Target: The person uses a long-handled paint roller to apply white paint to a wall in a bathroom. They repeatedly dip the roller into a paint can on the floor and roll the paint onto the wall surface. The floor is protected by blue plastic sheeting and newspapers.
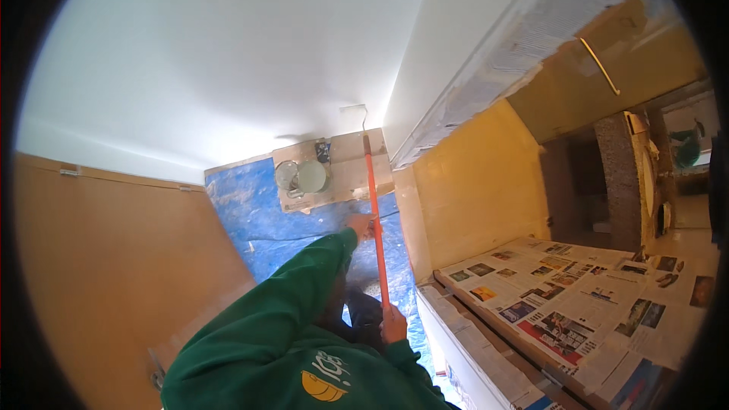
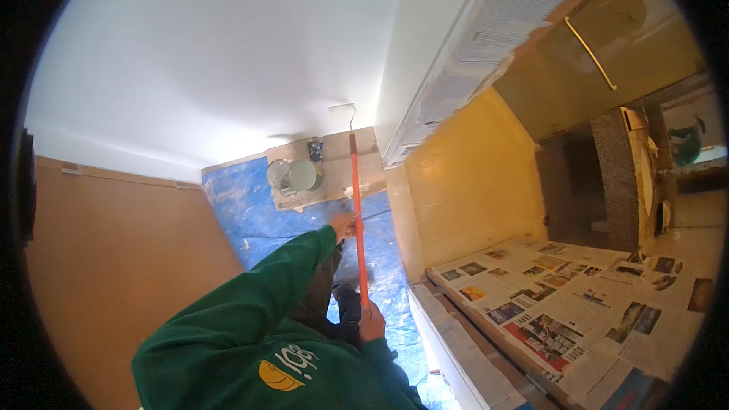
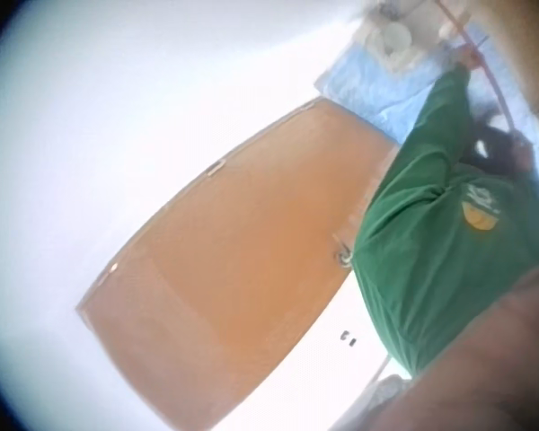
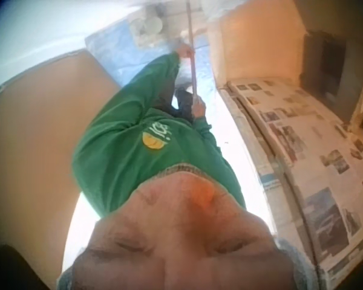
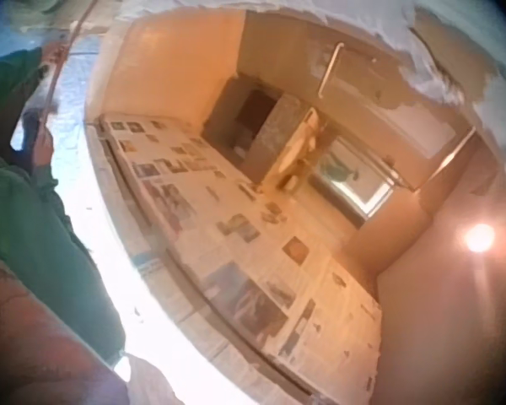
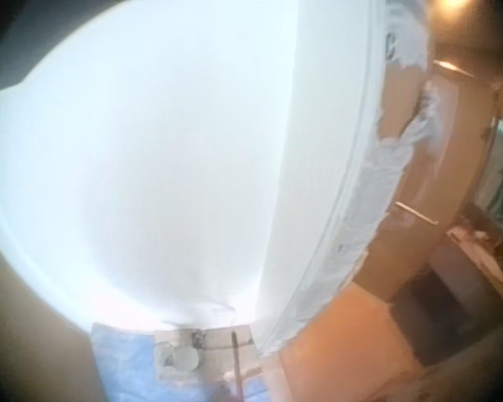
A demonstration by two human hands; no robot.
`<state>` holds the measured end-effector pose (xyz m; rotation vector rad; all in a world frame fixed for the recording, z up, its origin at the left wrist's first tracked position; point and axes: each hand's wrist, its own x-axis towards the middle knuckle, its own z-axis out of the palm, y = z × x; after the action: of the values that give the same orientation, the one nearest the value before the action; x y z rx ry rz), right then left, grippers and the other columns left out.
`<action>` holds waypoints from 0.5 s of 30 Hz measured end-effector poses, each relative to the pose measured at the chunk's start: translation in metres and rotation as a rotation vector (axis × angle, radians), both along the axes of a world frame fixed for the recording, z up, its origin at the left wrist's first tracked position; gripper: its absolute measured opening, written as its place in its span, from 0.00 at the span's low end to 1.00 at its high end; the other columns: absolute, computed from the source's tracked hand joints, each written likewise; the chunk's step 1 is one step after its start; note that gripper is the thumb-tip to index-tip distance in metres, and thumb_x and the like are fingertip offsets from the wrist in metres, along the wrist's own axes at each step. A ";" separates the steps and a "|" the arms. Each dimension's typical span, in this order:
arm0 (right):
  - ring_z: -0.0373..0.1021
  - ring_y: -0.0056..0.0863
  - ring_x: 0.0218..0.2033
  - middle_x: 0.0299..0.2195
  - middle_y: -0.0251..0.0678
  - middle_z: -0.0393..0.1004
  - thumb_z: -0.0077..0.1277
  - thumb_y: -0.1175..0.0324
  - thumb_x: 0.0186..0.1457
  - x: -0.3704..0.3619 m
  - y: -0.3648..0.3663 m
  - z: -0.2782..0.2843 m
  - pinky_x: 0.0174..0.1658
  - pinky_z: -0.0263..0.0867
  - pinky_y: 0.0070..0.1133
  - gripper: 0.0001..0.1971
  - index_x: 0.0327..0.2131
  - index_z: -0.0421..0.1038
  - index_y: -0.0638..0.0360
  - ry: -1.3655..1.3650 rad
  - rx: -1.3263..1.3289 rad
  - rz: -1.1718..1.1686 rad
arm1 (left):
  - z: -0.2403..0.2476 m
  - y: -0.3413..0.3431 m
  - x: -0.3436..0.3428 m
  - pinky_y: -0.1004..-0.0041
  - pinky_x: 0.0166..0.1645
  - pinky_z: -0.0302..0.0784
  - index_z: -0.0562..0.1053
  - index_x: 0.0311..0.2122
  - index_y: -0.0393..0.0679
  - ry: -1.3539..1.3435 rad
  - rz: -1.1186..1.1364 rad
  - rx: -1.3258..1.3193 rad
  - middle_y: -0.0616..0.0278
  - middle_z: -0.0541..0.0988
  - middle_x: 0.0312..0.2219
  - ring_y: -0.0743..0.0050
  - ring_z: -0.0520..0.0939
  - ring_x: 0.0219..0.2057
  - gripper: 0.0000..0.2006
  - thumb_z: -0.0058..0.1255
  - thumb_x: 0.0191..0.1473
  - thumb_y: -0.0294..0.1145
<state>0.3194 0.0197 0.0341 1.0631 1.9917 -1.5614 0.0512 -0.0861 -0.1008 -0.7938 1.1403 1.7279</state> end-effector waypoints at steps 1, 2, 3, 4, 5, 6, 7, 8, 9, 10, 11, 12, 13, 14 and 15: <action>0.59 0.13 0.15 0.16 0.28 0.64 0.39 0.57 0.58 0.011 -0.002 0.011 0.19 0.56 0.16 0.18 0.43 0.69 0.62 0.029 0.013 -0.006 | 0.013 -0.002 -0.003 0.63 0.36 0.75 0.68 0.38 0.41 0.022 0.011 0.022 0.53 0.77 0.30 0.60 0.79 0.32 0.16 0.50 0.50 0.42; 0.59 0.12 0.15 0.16 0.27 0.63 0.39 0.58 0.59 0.022 -0.003 0.023 0.18 0.55 0.15 0.19 0.44 0.68 0.62 0.056 0.025 -0.011 | 0.026 -0.002 -0.003 0.63 0.36 0.75 0.68 0.39 0.41 0.043 0.022 0.044 0.52 0.76 0.32 0.58 0.80 0.34 0.16 0.49 0.51 0.42; 0.59 0.12 0.15 0.15 0.27 0.63 0.39 0.58 0.59 0.030 -0.004 0.036 0.19 0.55 0.15 0.19 0.44 0.68 0.63 0.080 0.018 -0.008 | 0.042 -0.003 -0.003 0.63 0.36 0.76 0.68 0.39 0.40 0.076 -0.003 0.022 0.52 0.76 0.31 0.58 0.80 0.33 0.17 0.49 0.51 0.43; 0.59 0.13 0.15 0.15 0.27 0.63 0.39 0.58 0.59 0.037 -0.004 0.047 0.19 0.55 0.16 0.19 0.44 0.68 0.63 0.106 0.010 -0.009 | 0.059 -0.003 -0.004 0.63 0.36 0.76 0.68 0.39 0.40 0.112 -0.033 -0.001 0.52 0.77 0.31 0.58 0.80 0.32 0.17 0.49 0.51 0.43; 0.59 0.13 0.14 0.15 0.27 0.63 0.39 0.58 0.58 0.044 -0.004 0.058 0.19 0.55 0.16 0.19 0.44 0.68 0.64 0.130 0.001 -0.008 | 0.075 -0.002 -0.004 0.63 0.36 0.76 0.68 0.39 0.39 0.146 -0.060 -0.024 0.52 0.77 0.31 0.58 0.80 0.32 0.17 0.48 0.51 0.43; 0.59 0.13 0.15 0.15 0.27 0.63 0.39 0.59 0.58 0.051 -0.004 0.070 0.19 0.55 0.16 0.19 0.45 0.68 0.64 0.124 0.011 -0.010 | 0.096 -0.001 -0.002 0.64 0.34 0.76 0.68 0.38 0.39 0.181 -0.081 -0.042 0.53 0.77 0.30 0.59 0.80 0.30 0.16 0.48 0.52 0.42; 0.59 0.13 0.15 0.16 0.27 0.63 0.39 0.59 0.58 0.061 -0.002 0.075 0.19 0.56 0.16 0.19 0.45 0.68 0.64 0.145 0.017 0.001 | 0.112 0.001 0.003 0.64 0.33 0.76 0.69 0.37 0.39 0.217 -0.108 -0.059 0.53 0.77 0.29 0.60 0.80 0.29 0.16 0.48 0.52 0.42; 0.59 0.13 0.15 0.16 0.26 0.63 0.39 0.59 0.58 0.073 0.000 0.077 0.19 0.56 0.16 0.19 0.45 0.68 0.64 0.165 0.023 0.013 | 0.129 0.003 0.009 0.65 0.32 0.77 0.69 0.36 0.38 0.251 -0.134 -0.078 0.54 0.77 0.28 0.60 0.81 0.27 0.15 0.48 0.52 0.41; 0.59 0.13 0.15 0.16 0.26 0.63 0.40 0.60 0.58 0.077 0.002 0.085 0.20 0.56 0.16 0.18 0.45 0.68 0.64 0.180 0.028 0.029 | 0.139 0.003 0.015 0.67 0.29 0.77 0.70 0.35 0.38 0.320 -0.146 -0.065 0.54 0.77 0.27 0.61 0.81 0.26 0.14 0.48 0.52 0.40; 0.59 0.13 0.16 0.16 0.27 0.63 0.39 0.61 0.58 0.081 0.002 0.093 0.20 0.56 0.16 0.18 0.45 0.68 0.63 0.183 0.037 0.030 | 0.148 0.002 0.022 0.68 0.27 0.76 0.70 0.34 0.37 0.387 -0.157 -0.054 0.55 0.78 0.26 0.63 0.81 0.25 0.13 0.49 0.52 0.39; 0.59 0.13 0.16 0.17 0.27 0.64 0.39 0.62 0.58 0.084 0.002 0.101 0.20 0.56 0.16 0.17 0.45 0.68 0.63 0.211 0.044 0.032 | 0.157 0.001 0.026 0.70 0.25 0.76 0.71 0.33 0.37 0.454 -0.169 -0.043 0.55 0.78 0.25 0.64 0.81 0.24 0.13 0.49 0.52 0.38; 0.58 0.13 0.16 0.17 0.27 0.64 0.38 0.62 0.58 0.088 0.002 0.110 0.20 0.56 0.16 0.17 0.45 0.68 0.63 0.238 0.055 0.034 | 0.171 0.002 0.029 0.71 0.23 0.77 0.72 0.31 0.35 0.521 -0.162 -0.084 0.54 0.78 0.24 0.65 0.80 0.22 0.12 0.49 0.51 0.35; 0.58 0.13 0.16 0.18 0.27 0.64 0.38 0.63 0.59 0.091 0.002 0.114 0.21 0.56 0.16 0.17 0.45 0.68 0.63 0.261 0.063 0.033 | 0.187 0.004 0.034 0.72 0.20 0.77 0.72 0.29 0.33 0.585 -0.157 -0.126 0.54 0.77 0.22 0.66 0.80 0.21 0.11 0.49 0.50 0.33; 0.58 0.12 0.16 0.18 0.27 0.64 0.38 0.63 0.59 0.095 0.003 0.117 0.21 0.56 0.15 0.17 0.45 0.68 0.63 0.278 0.051 0.017 | 0.203 0.006 0.038 0.73 0.18 0.77 0.73 0.27 0.30 0.648 -0.150 -0.169 0.53 0.77 0.21 0.67 0.80 0.20 0.11 0.49 0.49 0.31; 0.58 0.12 0.16 0.19 0.27 0.64 0.38 0.63 0.59 0.097 0.003 0.118 0.21 0.56 0.15 0.16 0.44 0.68 0.63 0.299 0.036 0.004 | 0.222 0.006 0.041 0.73 0.18 0.77 0.73 0.27 0.30 0.697 -0.141 -0.181 0.53 0.77 0.21 0.68 0.80 0.20 0.11 0.49 0.49 0.31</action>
<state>0.4166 0.0226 0.1526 0.8791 2.2197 -1.7756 0.0925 -0.0798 0.1214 -0.1855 1.7849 1.8475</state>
